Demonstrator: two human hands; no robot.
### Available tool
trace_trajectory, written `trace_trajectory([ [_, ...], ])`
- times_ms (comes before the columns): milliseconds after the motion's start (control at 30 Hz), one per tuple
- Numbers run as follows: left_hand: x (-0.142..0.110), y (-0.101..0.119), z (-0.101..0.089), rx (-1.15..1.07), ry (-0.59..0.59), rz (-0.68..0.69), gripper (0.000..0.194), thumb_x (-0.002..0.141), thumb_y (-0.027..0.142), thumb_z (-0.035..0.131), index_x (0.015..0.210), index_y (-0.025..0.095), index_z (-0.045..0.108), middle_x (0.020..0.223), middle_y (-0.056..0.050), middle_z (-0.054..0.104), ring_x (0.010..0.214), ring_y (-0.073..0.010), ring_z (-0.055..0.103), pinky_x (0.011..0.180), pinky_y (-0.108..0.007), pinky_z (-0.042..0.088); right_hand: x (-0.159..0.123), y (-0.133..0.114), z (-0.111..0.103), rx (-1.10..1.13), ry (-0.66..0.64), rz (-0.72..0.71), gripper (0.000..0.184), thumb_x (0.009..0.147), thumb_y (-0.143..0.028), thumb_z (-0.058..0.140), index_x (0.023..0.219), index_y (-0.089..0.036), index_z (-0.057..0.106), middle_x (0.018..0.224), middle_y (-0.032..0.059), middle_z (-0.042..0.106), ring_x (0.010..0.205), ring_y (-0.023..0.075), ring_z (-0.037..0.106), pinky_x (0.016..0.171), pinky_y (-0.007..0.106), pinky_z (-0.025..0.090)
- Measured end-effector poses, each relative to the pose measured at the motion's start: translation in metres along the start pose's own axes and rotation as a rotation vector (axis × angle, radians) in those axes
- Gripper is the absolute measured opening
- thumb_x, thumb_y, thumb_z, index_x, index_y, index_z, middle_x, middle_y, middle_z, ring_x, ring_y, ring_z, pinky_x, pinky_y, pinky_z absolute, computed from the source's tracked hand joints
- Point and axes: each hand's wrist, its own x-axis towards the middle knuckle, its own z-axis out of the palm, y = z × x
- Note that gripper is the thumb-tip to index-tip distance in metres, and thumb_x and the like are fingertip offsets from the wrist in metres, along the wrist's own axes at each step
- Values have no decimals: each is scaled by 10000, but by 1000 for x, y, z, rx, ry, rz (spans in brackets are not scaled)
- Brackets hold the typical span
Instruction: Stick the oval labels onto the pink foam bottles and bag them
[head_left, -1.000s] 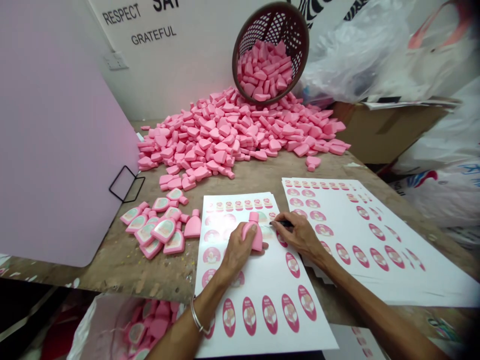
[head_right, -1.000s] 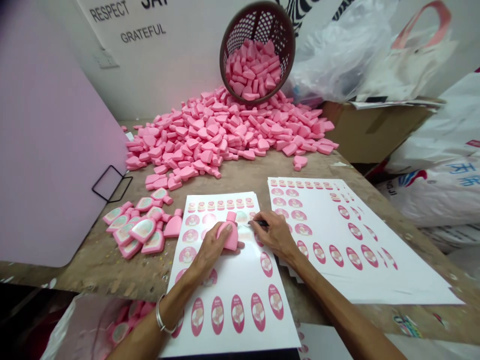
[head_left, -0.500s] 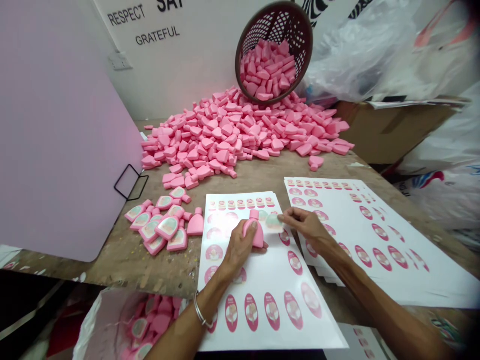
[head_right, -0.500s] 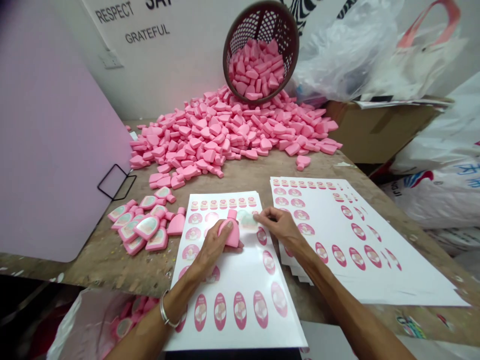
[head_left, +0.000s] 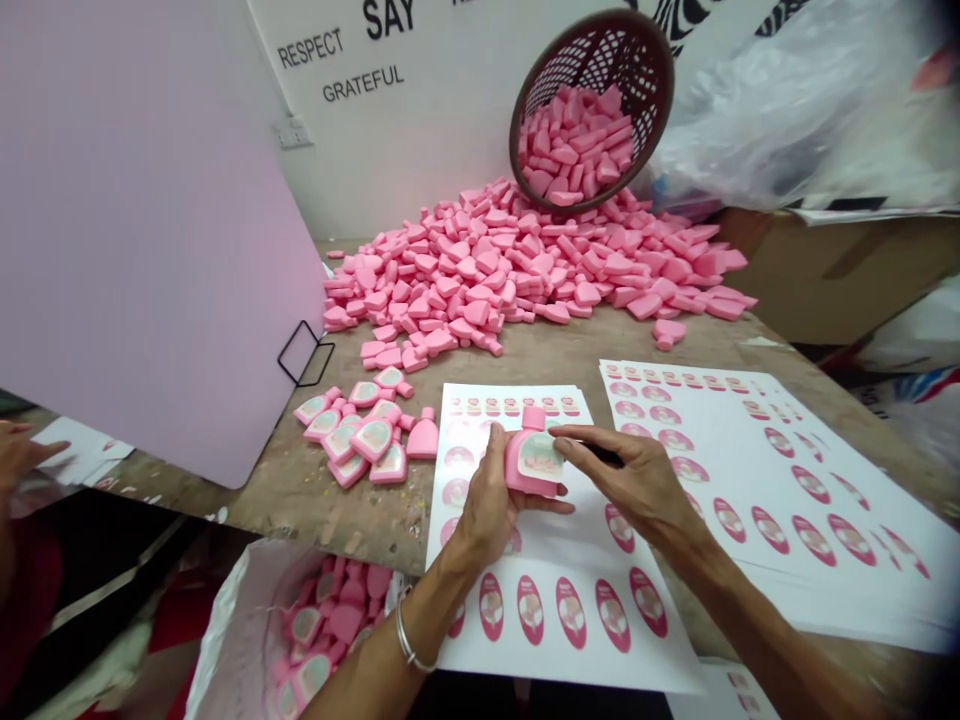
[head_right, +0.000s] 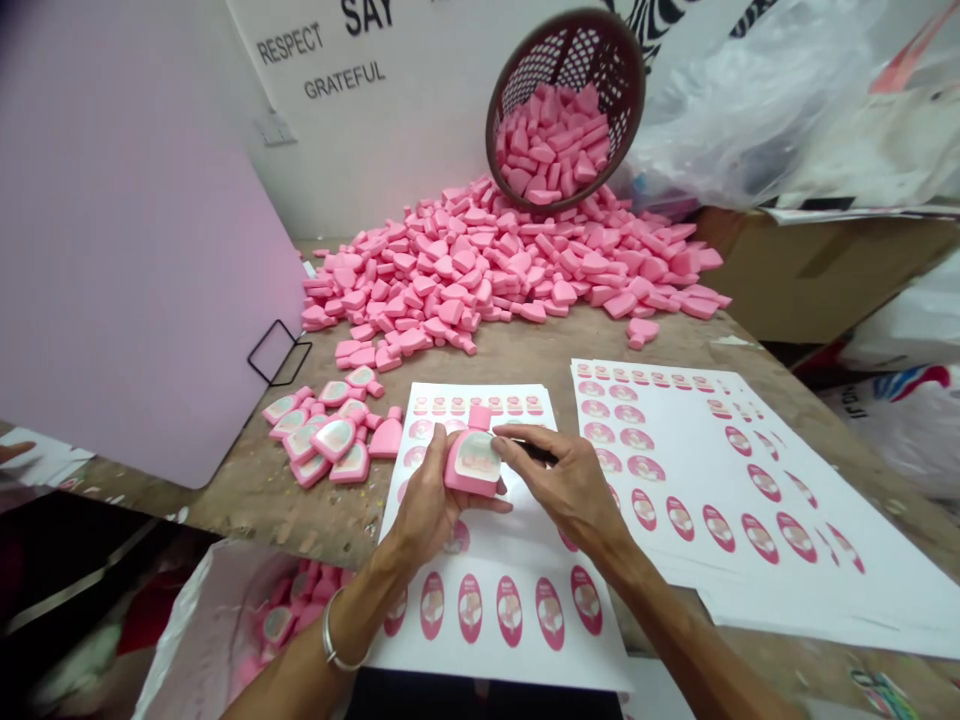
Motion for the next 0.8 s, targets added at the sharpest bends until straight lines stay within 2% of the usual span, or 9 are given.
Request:
trace_trajectory([
  [200,-3,1,-2,-9,-31,28,569,918,577,363,1035,96,643,849,-101,691,767,-208,672,718,-386,588,-4,-6,2,-14,4,-35,297,756,-463,683,906,-221,768,878,52,752,784,218,685,702,328,555],
  [333,-4,2,-2,-14,-30,42,554,912,574,389,1052,101,641,858,-95,692,780,-205,668,718,-375,588,-4,-5,3,-20,12,-54,278,760,-449,687,901,-223,768,861,47,754,766,212,688,700,326,556],
  [533,-2,2,-3,-27,-43,33,571,932,569,338,1053,102,644,855,-95,690,770,-197,670,721,-372,589,-2,-2,5,-38,21,-93,280,764,-445,683,915,-224,767,850,48,754,744,208,685,684,331,555],
  [733,-1,2,-2,-31,-59,12,531,891,565,442,990,84,641,822,-102,668,790,-220,661,703,-389,592,-2,-1,5,-40,46,-94,260,757,-432,693,896,-225,767,834,40,750,716,189,671,660,309,545],
  [800,-1,2,-3,-31,-78,21,462,876,523,500,957,87,631,822,-96,652,788,-218,655,696,-393,593,-1,-1,6,-37,52,-93,259,755,-431,694,898,-226,764,844,39,749,719,186,666,657,305,539],
])
